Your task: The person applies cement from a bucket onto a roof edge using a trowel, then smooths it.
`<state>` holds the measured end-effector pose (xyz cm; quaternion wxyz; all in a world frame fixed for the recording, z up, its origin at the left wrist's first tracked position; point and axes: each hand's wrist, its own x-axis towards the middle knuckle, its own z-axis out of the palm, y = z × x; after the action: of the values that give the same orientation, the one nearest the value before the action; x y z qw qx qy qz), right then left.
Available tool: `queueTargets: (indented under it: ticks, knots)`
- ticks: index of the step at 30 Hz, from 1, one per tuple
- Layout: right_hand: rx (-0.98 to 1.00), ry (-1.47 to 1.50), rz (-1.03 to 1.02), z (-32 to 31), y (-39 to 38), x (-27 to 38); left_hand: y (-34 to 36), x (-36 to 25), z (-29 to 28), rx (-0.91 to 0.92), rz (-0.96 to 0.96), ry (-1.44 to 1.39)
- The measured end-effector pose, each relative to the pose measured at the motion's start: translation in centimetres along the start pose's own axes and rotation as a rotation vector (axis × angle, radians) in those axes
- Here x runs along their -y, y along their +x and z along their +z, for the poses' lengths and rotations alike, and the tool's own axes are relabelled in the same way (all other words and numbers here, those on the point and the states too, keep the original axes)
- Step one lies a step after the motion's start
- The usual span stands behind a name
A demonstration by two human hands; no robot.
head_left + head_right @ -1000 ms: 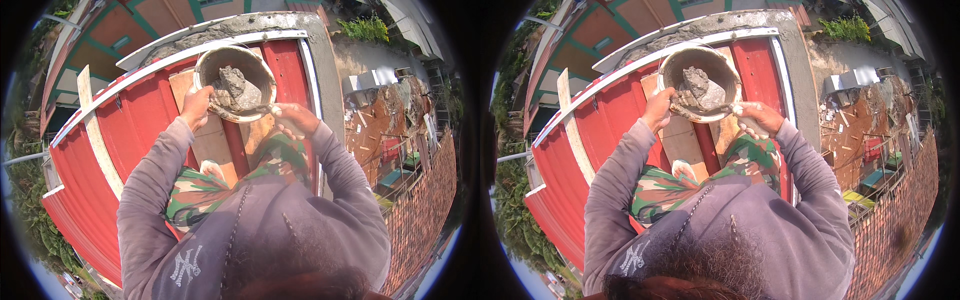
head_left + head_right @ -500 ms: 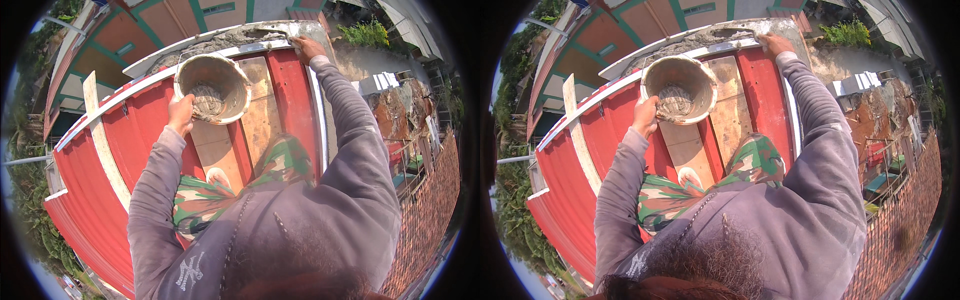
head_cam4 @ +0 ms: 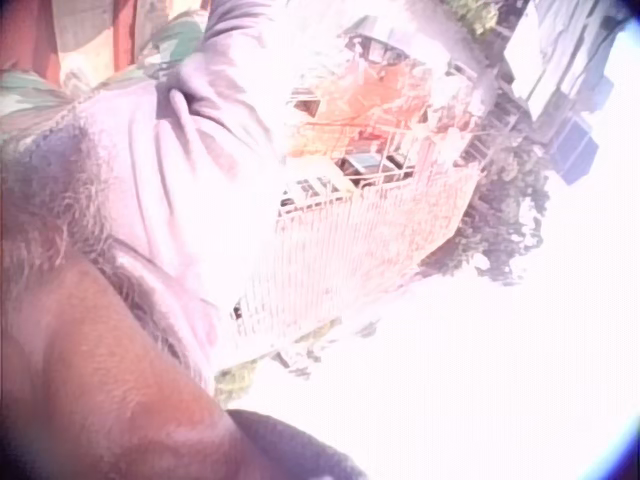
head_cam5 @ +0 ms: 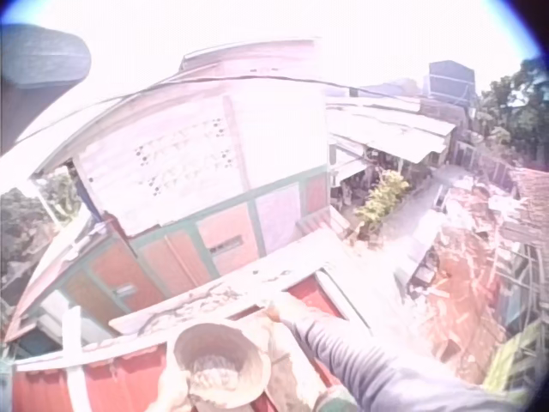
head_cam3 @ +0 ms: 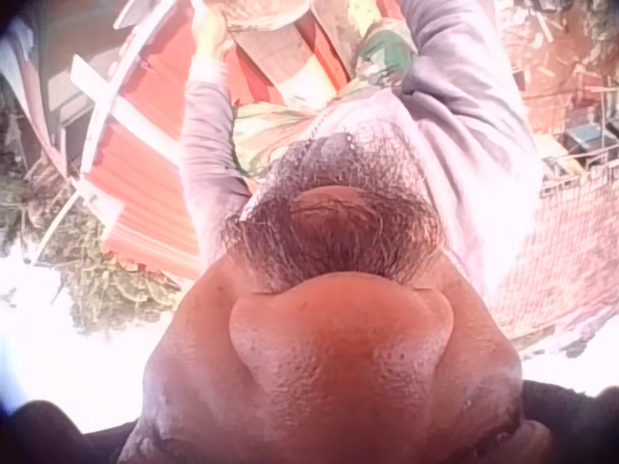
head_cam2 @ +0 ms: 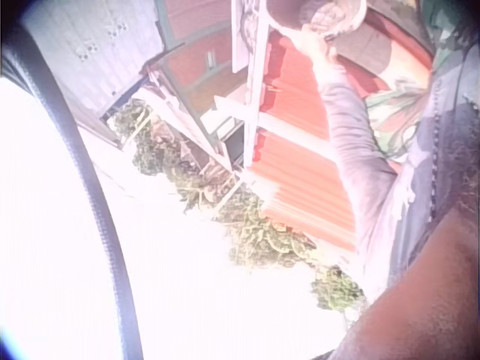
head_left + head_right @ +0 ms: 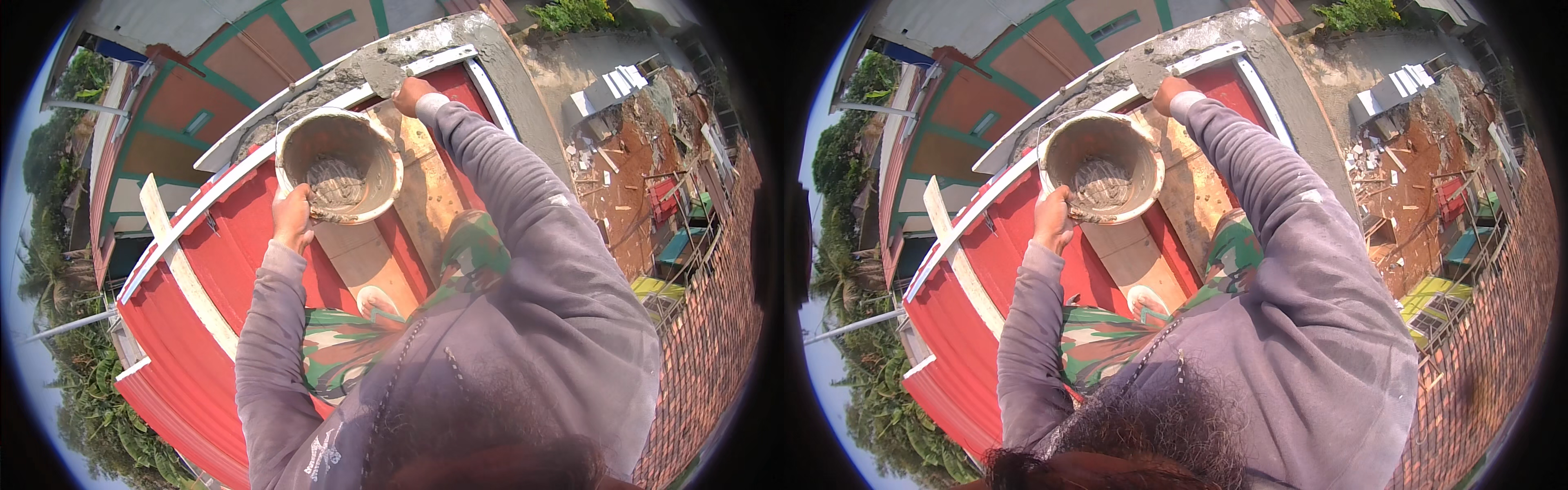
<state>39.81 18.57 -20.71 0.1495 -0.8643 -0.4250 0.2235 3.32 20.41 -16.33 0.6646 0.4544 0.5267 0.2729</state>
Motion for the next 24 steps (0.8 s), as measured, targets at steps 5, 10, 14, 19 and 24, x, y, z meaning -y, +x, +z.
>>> queueTargets:
  ticks: [5,10,14,19,24]
  knots:
    - [0.004,-0.138,0.085,-6.4,1.6,-7.3,-1.2,-0.7,1.0,0.010,-0.029,-0.067]
    - [-0.169,-0.213,0.067,-8.9,5.2,-16.1,-0.7,-0.5,1.2,0.053,0.010,-0.035]
    - [-0.058,0.008,0.236,-10.9,3.8,-16.1,-1.1,-0.5,1.1,0.031,-0.004,-0.041]
    - [0.080,0.148,0.119,-9.1,1.8,-14.3,-1.5,0.2,1.0,0.038,-0.035,0.005]
    - [-0.119,-0.035,0.196,-9.7,6.0,-19.4,0.4,2.1,-0.1,0.090,0.016,0.044]
